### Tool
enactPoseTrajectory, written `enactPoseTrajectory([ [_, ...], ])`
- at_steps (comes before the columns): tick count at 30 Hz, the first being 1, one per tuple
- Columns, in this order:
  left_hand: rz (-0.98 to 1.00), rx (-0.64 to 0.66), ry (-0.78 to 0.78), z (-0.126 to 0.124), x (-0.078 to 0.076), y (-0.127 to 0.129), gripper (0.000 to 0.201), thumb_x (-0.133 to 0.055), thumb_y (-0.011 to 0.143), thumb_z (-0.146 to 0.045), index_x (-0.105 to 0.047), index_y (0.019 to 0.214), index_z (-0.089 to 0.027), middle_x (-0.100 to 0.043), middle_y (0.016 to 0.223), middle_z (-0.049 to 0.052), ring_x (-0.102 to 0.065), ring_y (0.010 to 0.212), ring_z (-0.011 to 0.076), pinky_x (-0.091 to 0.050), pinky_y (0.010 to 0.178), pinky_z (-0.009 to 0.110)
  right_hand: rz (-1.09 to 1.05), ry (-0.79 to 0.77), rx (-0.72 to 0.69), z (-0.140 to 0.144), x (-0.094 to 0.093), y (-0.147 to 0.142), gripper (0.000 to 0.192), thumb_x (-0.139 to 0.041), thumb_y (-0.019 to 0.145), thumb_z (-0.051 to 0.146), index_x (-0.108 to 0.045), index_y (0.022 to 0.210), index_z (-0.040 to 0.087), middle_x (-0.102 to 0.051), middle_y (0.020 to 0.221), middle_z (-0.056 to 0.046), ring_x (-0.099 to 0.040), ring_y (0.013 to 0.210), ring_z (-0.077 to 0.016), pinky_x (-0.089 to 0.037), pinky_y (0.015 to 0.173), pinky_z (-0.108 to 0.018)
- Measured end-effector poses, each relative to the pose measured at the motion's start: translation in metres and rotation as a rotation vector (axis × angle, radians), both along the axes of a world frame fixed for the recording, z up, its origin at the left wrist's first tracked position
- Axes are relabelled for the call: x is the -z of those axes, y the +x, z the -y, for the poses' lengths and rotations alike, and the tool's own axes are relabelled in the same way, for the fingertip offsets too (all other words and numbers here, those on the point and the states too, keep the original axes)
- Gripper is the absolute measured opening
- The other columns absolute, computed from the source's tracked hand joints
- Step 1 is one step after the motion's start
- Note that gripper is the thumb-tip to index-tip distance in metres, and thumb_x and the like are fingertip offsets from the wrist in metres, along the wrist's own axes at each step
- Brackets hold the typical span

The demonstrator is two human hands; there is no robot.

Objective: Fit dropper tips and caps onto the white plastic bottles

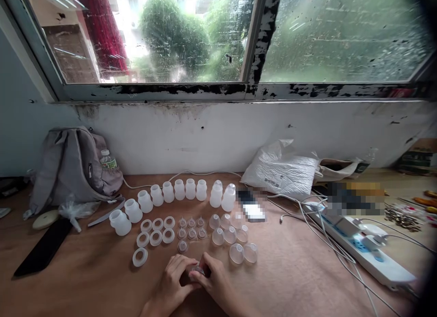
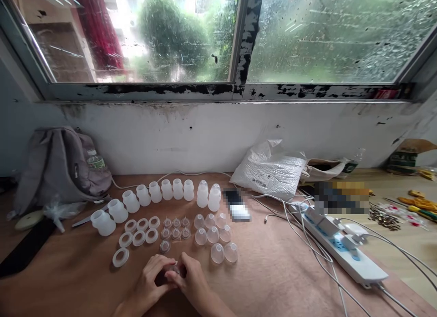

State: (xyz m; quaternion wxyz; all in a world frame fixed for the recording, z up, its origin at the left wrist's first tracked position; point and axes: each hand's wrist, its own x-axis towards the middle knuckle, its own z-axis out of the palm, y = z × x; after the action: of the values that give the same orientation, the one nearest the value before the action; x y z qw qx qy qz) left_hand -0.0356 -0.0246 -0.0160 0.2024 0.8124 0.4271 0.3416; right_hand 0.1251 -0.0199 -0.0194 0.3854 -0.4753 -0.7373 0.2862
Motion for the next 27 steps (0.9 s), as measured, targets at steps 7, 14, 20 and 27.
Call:
enactPoseTrajectory([
  [7,-0.016,-0.120,0.092,0.001,0.001,0.000,0.021,-0.060,0.073,-0.036,-0.057,0.087,-0.021,-0.063,0.081,0.004,-0.059,0.076,0.0182,-0.049,0.070,0.032,-0.081,0.005,0.010,0.003,-0.005,-0.001,0.031,-0.056,0.076,0.043,-0.040,0.064,0.019,-0.048,0.055,0.004,-0.040,0.048,-0.0084,-0.033,0.044,-0.019],
  [14,-0.129,-0.298,0.175,0.005,0.004,-0.023,0.039,-0.058,0.074,-0.034,-0.049,0.111,-0.024,-0.062,0.096,0.005,-0.058,0.089,0.0201,-0.048,0.077,0.034,-0.102,0.073,0.030,0.000,-0.006,0.002,0.009,-0.050,0.082,0.028,-0.050,0.085,0.020,-0.054,0.074,-0.001,-0.053,0.064,-0.0136,-0.044,0.057,-0.023],
  [20,-0.280,-0.491,0.309,0.002,0.012,-0.057,0.037,-0.056,0.075,-0.036,-0.050,0.109,-0.023,-0.064,0.098,0.005,-0.058,0.091,0.0221,-0.041,0.082,0.038,-0.009,0.103,0.095,-0.012,0.001,0.006,0.013,-0.044,0.085,0.021,-0.053,0.093,0.021,-0.052,0.081,-0.003,-0.053,0.061,-0.0129,-0.046,0.056,-0.024],
  [27,-0.359,-0.640,0.356,0.001,0.013,-0.077,0.033,-0.052,0.076,-0.038,-0.053,0.104,-0.021,-0.064,0.097,0.007,-0.058,0.090,0.0234,-0.037,0.082,0.038,0.133,0.142,0.043,-0.020,0.002,0.002,0.016,-0.045,0.082,0.015,-0.053,0.093,0.021,-0.054,0.090,-0.006,-0.056,0.080,-0.0184,-0.047,0.070,-0.030],
])
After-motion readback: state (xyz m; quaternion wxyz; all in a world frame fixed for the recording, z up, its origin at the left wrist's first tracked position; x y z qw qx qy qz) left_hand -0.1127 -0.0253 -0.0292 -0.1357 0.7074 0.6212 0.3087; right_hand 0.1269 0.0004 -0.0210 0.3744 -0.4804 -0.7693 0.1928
